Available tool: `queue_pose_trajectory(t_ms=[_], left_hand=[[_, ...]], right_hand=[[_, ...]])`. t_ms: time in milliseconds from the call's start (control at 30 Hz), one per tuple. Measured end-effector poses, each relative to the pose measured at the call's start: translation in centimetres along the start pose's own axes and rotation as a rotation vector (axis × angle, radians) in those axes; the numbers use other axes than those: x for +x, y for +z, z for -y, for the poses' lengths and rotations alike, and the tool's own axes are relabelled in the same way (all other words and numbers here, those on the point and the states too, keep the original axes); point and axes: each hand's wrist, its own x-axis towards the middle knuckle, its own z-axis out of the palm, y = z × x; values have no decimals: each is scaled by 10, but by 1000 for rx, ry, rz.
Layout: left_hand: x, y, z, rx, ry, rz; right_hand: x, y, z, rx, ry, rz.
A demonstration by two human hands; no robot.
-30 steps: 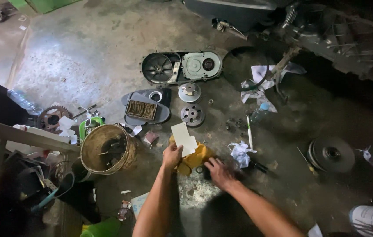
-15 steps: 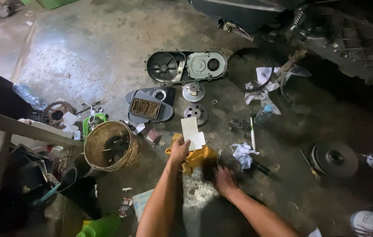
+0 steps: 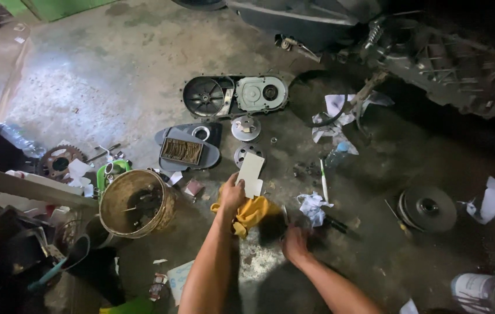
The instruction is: Repairing motorcycle CVT components by inspecting and cleaning rollers and pulleys
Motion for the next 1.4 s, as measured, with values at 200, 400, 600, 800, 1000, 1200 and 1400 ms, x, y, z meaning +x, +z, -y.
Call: queue_pose_trajectory(t_ms=[200,400,600,800,1000,1200,1400], left_hand=[[24,-3,0,123,25,-8],[24,-10,-36,308,133,-84],[-24,-17,-93,352,192,-20],[-69,-19,-126,298,177,-56],[-84,7,-121,-395,63,-305],[-107,88,-88,-857,-60,-63],[-109,104,-120,-970,-157,-157]], right_hand=[[32,-58,11,421,583,67],[87,-131,32,456,429,96],[140,-292,120,732,370,53],[130,-330,170,936,413,-142],[141,-276,140,1103,486,-319],[110,-317,157,1309,567,-369],[99,-365,153,1107,494,-287]])
